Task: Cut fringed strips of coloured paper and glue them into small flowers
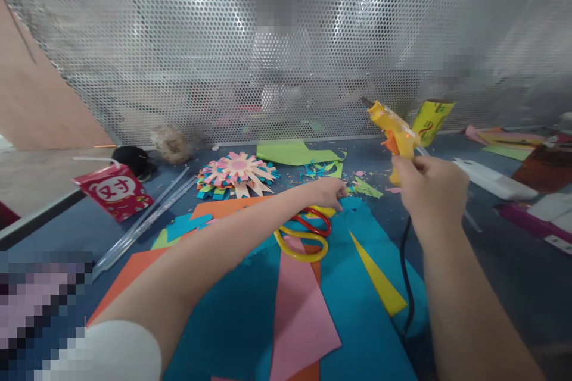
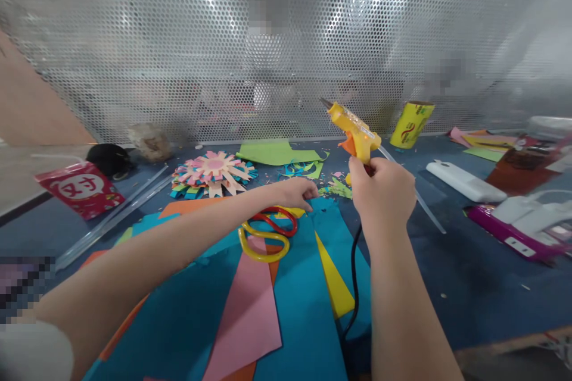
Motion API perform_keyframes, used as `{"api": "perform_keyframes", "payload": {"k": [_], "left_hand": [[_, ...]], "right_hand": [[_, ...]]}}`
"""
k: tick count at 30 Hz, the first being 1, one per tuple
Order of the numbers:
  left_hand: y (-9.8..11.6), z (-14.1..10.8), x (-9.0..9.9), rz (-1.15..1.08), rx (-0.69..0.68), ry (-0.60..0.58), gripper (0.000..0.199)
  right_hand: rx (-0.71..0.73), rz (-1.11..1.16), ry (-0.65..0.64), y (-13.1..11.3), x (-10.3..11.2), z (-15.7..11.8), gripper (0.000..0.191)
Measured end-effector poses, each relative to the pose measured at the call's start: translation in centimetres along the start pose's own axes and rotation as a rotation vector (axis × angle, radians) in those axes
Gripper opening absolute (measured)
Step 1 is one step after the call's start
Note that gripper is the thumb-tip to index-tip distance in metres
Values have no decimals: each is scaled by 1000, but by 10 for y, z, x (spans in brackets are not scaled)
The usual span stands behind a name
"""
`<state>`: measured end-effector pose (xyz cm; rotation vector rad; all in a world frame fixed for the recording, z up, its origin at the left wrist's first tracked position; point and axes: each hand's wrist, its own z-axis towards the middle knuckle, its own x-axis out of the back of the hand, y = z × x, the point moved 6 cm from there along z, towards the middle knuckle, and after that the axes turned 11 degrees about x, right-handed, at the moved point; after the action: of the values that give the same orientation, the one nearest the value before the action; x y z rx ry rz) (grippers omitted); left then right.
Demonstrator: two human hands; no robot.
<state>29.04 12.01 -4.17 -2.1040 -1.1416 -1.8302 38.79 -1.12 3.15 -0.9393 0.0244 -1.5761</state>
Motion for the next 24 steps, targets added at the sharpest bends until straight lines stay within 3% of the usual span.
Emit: {"api": "perform_keyframes", "payload": {"k": [9,13,15,20,24], "left_hand": [[-20,-6,33,-175,-14,22,22],[-32,-6,32,-247,23,40,23],[-38,-4,28,-272,48,39,25],[-47,-7,23,-300,76,19,27],[-49,-13,21,-310,88,9,28]], "right_hand": [[-1,41,15,-2,1,-2,38],[-30,125,27,-1,0,-3,39],[-87,218,-42,3,-9,-1,37],[-291,526,-371,14,-56,-5,27],[-260,627,-472,11,-85,-15,30]]}}
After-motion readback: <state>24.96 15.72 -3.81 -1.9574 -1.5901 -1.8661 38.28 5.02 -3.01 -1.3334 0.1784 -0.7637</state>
